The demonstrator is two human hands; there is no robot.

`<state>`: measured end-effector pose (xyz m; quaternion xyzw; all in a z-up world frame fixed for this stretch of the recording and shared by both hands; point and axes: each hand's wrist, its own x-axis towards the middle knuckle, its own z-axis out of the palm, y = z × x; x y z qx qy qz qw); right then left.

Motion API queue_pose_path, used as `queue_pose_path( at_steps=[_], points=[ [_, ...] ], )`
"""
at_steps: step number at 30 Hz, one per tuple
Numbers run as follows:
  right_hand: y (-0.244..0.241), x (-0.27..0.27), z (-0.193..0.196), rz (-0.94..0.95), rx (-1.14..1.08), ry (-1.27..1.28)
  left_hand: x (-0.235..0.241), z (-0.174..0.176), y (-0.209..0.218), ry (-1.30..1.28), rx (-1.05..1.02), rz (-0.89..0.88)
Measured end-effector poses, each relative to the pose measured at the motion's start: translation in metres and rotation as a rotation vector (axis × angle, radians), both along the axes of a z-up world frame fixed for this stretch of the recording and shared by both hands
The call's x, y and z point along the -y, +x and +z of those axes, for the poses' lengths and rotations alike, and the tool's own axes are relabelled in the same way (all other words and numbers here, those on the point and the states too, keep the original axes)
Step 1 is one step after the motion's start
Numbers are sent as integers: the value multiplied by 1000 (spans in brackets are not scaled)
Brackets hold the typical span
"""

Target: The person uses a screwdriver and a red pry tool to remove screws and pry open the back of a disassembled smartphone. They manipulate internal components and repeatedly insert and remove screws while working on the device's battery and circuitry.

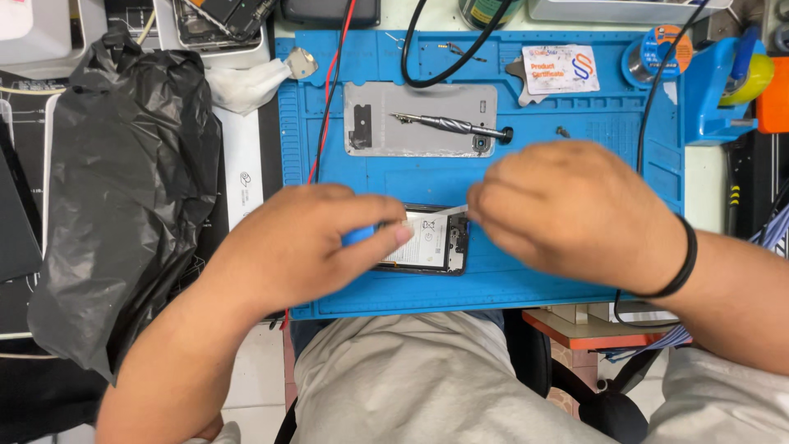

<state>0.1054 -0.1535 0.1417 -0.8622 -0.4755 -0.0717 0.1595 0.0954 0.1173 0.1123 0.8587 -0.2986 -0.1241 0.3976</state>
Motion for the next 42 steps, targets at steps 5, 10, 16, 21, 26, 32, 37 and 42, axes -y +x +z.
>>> queue_pose_path(
  at_steps=[5, 10, 16, 21, 26, 32, 37, 42],
  points=[
    [-28, 17, -11, 83, -244, 77, -2, 3, -26, 115, 42, -50],
    [-52, 34, -34, 71, -339, 217, 0, 4, -44, 199, 119, -90],
    [-52, 117, -42, -726, -608, 423, -46, 18, -43, 184, 195, 295],
    [-41, 148, -63, -835, -436, 218, -64, 8, -72, -20, 72, 513],
    [-21, 111, -59, -695, -245, 200, -44, -8, -48, -176, -171, 451],
    [2, 103, -68, -767, -401, 415, -36, -11, -43, -427, -434, 519],
    [2, 107, -77, -803, -369, 330, -42, -22, -43, -509, -510, 559],
    [7, 106, -77, -676, -205, 218, -45, -27, -43, -514, -547, 595]
  ],
)
